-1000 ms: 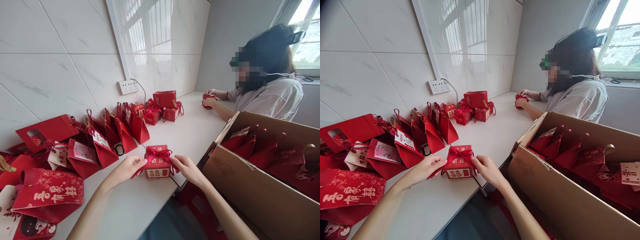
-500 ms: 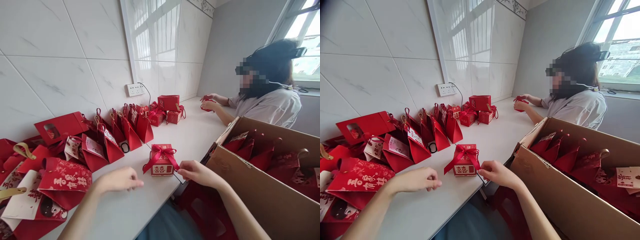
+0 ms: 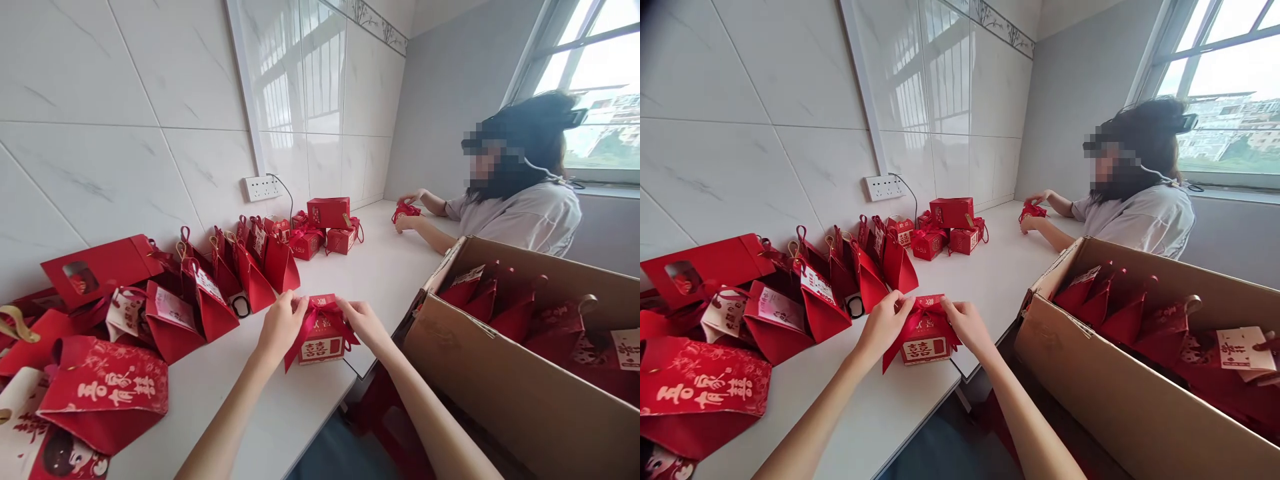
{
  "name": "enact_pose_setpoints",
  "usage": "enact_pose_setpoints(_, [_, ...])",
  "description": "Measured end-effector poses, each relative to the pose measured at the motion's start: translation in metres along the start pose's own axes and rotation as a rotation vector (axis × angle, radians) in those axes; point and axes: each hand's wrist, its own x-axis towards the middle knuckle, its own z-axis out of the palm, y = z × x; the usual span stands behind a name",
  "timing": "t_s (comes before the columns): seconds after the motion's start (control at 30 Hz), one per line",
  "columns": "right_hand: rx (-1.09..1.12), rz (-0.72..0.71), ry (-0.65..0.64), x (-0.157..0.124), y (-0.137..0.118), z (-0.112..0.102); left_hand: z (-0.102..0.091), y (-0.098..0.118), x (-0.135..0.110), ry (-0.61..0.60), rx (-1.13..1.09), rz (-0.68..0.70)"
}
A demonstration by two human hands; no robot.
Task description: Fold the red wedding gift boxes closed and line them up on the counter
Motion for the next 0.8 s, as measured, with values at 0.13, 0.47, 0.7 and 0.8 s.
enact_pose_setpoints(0.13, [0.058, 0.029, 0.006, 0.001, -0.001, 0.002, -0.001, -0.001, -0.009, 0.021, -0.151, -0.035])
enact_pose_setpoints(0.47, [0.212, -0.052, -0.161, -0.007, 0.007, -0.001, 0.010, -0.014, -0.037, 0.115, -0.396, -0.158])
enact_pose_setpoints(0.7, [0.316, -0.102, -0.147, -0.027, 0.018, -0.003, 0.011, -0.009, -0.041, 0.006, -0.439, -0.207])
enact_pose_setpoints(0.8, [0.262, -0.121, -0.151, -0.031, 0.016, -0.005, 0.006, -0.006, -0.034, -0.076, -0.413, -0.222])
